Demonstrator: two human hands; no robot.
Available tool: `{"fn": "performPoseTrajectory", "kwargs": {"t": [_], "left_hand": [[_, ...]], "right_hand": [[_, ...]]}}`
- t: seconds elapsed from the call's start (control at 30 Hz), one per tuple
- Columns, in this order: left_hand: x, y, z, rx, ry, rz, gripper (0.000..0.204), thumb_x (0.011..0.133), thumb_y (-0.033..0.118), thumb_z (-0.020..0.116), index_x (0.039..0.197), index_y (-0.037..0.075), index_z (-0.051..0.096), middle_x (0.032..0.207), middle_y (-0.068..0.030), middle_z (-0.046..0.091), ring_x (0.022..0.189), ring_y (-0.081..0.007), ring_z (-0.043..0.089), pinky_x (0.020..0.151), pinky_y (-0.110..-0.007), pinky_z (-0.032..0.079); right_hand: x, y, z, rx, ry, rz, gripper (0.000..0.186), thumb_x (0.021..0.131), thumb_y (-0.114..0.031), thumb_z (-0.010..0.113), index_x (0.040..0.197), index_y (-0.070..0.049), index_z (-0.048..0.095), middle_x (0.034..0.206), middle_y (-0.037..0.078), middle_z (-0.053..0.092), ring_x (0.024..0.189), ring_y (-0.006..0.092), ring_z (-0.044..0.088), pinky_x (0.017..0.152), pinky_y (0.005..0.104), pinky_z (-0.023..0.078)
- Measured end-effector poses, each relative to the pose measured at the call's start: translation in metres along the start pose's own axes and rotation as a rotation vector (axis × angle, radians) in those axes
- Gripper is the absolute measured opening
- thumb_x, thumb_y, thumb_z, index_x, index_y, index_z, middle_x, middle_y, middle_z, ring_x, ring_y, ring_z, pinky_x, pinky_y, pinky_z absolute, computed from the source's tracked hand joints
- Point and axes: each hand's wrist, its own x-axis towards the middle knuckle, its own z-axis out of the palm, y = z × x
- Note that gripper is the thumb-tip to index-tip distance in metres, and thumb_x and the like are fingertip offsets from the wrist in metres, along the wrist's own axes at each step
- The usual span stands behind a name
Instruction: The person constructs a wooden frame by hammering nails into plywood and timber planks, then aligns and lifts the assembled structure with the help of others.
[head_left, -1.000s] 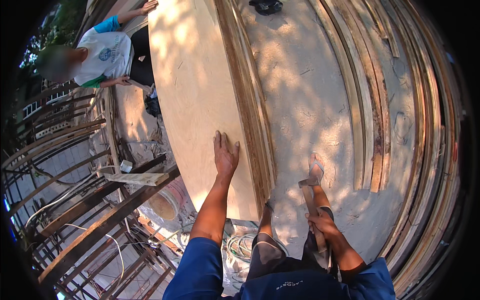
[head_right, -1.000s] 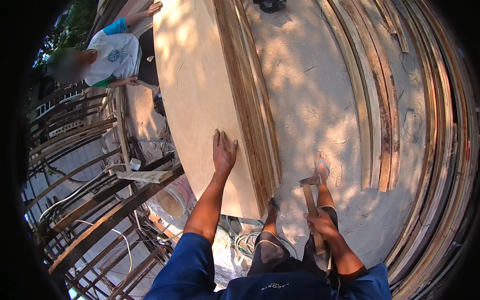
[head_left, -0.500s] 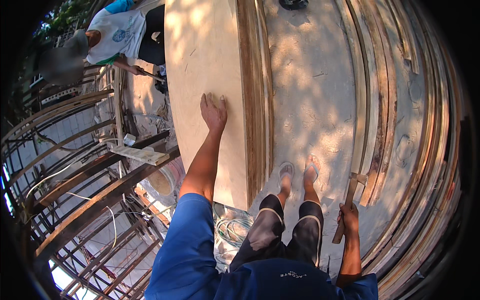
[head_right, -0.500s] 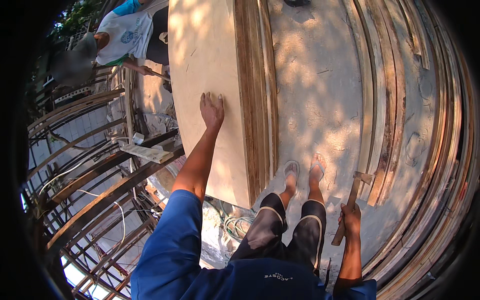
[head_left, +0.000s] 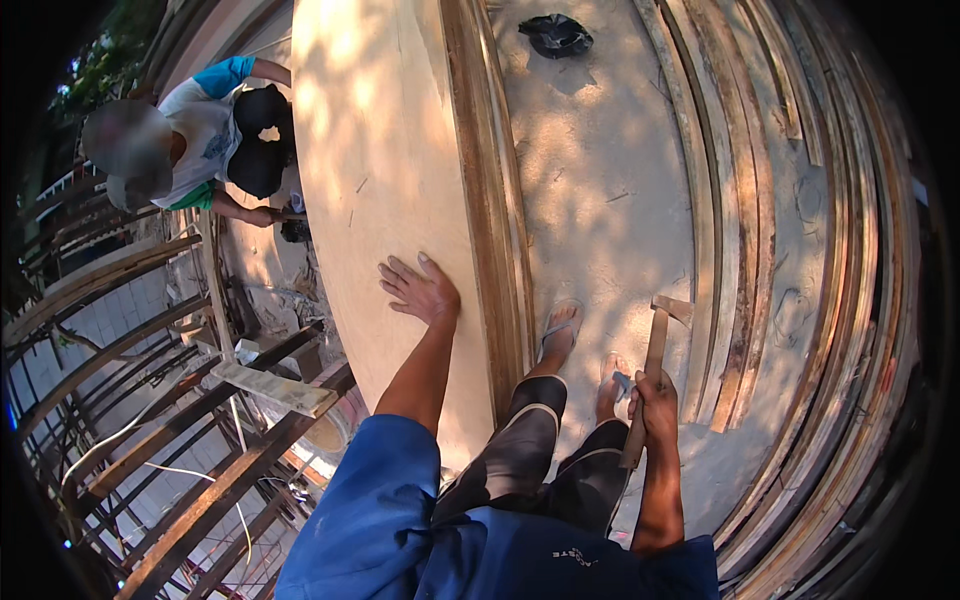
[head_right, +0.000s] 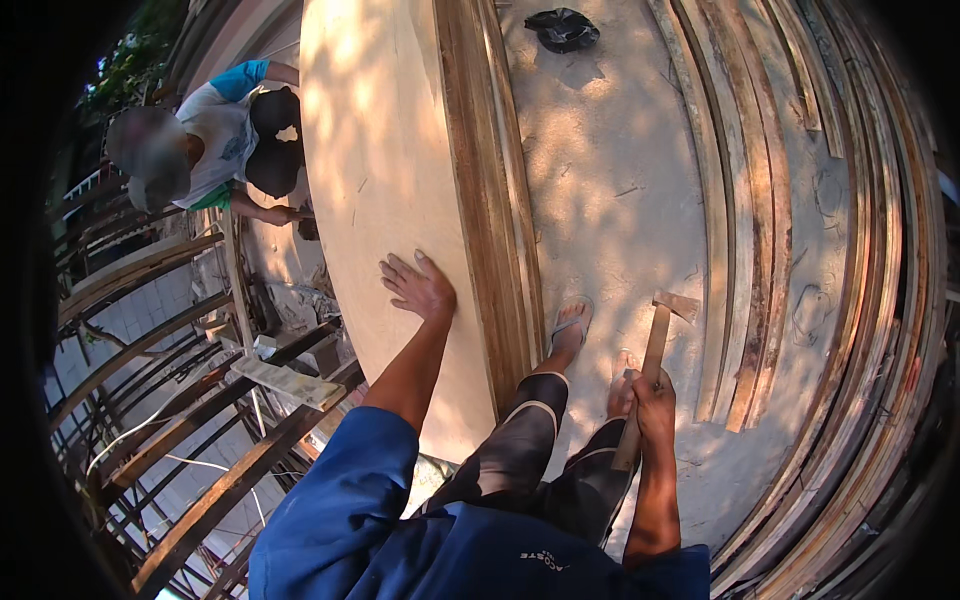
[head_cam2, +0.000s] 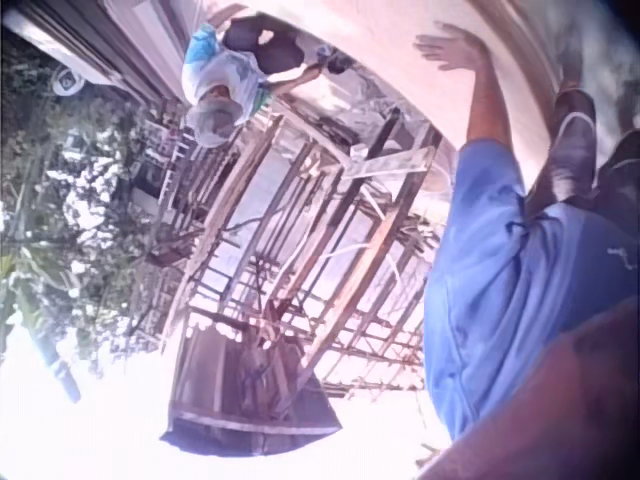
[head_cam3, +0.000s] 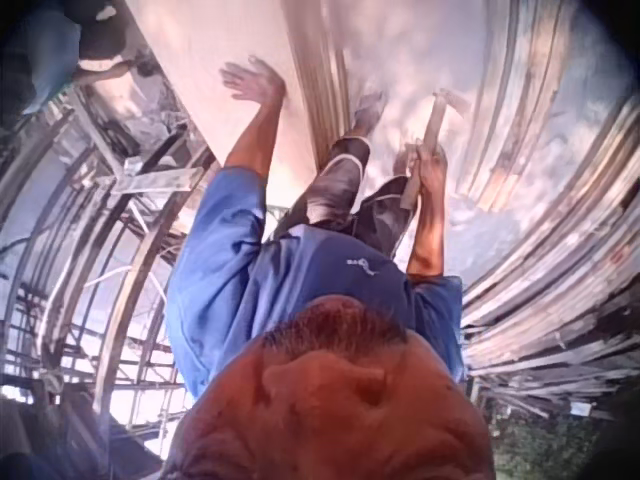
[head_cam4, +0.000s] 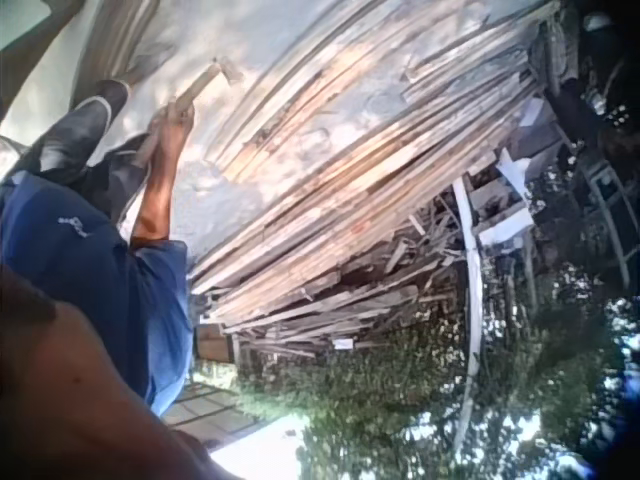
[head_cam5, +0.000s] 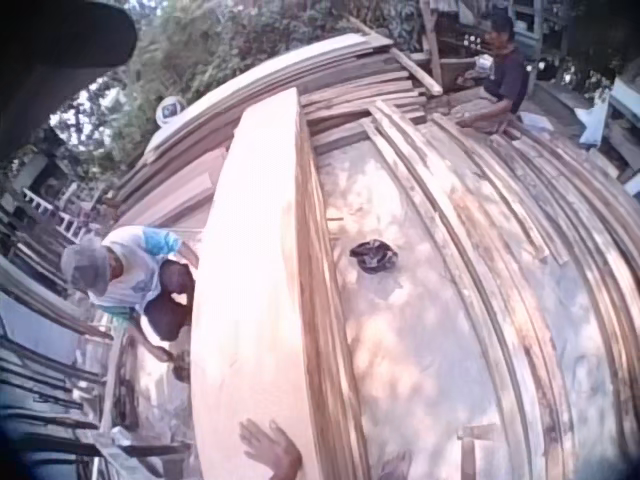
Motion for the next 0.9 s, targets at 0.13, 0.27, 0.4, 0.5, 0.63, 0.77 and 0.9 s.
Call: {"fn": "performPoseTrajectory", "kwargs": {"t": [0.13,0.27,0.4,0.5,0.63,0.77,0.9], "left_hand": [[-0.004,-0.003,-0.010,0.010,-0.026,-0.008,0.078,0.106,0.057,0.035,0.164,0.007,0.022,0.173,-0.0160,0.011,0.158,-0.0424,0.007,0.120,-0.070,0.009],[-0.002,0.006,-0.010,-0.029,-0.054,0.017,0.077,0.106,0.055,0.037,0.165,0.008,0.020,0.174,-0.0149,0.009,0.159,-0.0420,0.005,0.120,-0.071,0.007],[0.002,0.002,-0.007,-0.027,-0.038,0.027,0.076,0.106,0.053,0.038,0.165,0.008,0.020,0.173,-0.0163,0.009,0.159,-0.0428,0.005,0.120,-0.071,0.007],[0.004,-0.003,-0.007,0.006,-0.037,0.019,0.076,0.106,0.053,0.037,0.165,0.008,0.019,0.173,-0.0161,0.008,0.159,-0.0426,0.004,0.120,-0.071,0.007],[0.002,-0.002,-0.001,-0.017,-0.055,0.034,0.078,0.105,0.053,0.039,0.164,0.006,0.019,0.173,-0.0168,0.008,0.158,-0.0437,0.004,0.120,-0.071,0.006],[0.005,-0.004,0.001,0.023,-0.001,0.037,0.075,0.107,0.054,0.036,0.165,0.010,0.018,0.174,-0.0138,0.009,0.159,-0.0412,0.006,0.121,-0.070,0.008],[0.002,-0.006,0.007,0.013,0.027,0.047,0.073,0.107,0.054,0.037,0.165,0.012,0.021,0.174,-0.0126,0.011,0.159,-0.0404,0.009,0.120,-0.071,0.012]], "right_hand": [[-0.019,-0.036,0.054,-0.037,-0.089,0.050,0.020,0.099,-0.022,0.069,0.107,-0.007,0.058,0.070,0.000,0.058,0.052,0.0096,0.054,0.048,0.0252,0.045],[-0.022,-0.048,0.081,-0.180,-0.152,0.020,0.025,0.099,-0.020,0.067,0.116,-0.005,0.058,0.071,0.001,0.058,0.054,0.0104,0.055,0.049,0.0263,0.047],[0.014,-0.040,0.097,-0.402,-0.182,-0.110,0.036,0.097,-0.019,0.067,0.128,-0.001,0.057,0.072,0.002,0.059,0.055,0.0109,0.056,0.049,0.0274,0.047],[0.053,-0.047,0.113,-0.480,-0.197,-0.114,0.040,0.097,-0.019,0.068,0.130,0.000,0.057,0.072,0.002,0.060,0.055,0.0107,0.056,0.050,0.0277,0.047],[0.096,-0.080,0.134,-0.357,-0.287,-0.290,0.043,0.096,-0.019,0.068,0.132,0.002,0.057,0.071,0.002,0.059,0.056,0.0102,0.056,0.049,0.0280,0.046],[0.112,-0.123,0.158,-0.460,-0.245,-0.505,0.048,0.096,-0.018,0.065,0.138,0.002,0.055,0.068,0.002,0.056,0.054,0.0102,0.054,0.050,0.0286,0.044],[0.087,-0.144,0.173,-0.440,-0.131,-0.755,0.051,0.097,-0.018,0.064,0.142,0.003,0.053,0.070,0.003,0.058,0.055,0.0103,0.052,0.052,0.0299,0.044]]}}
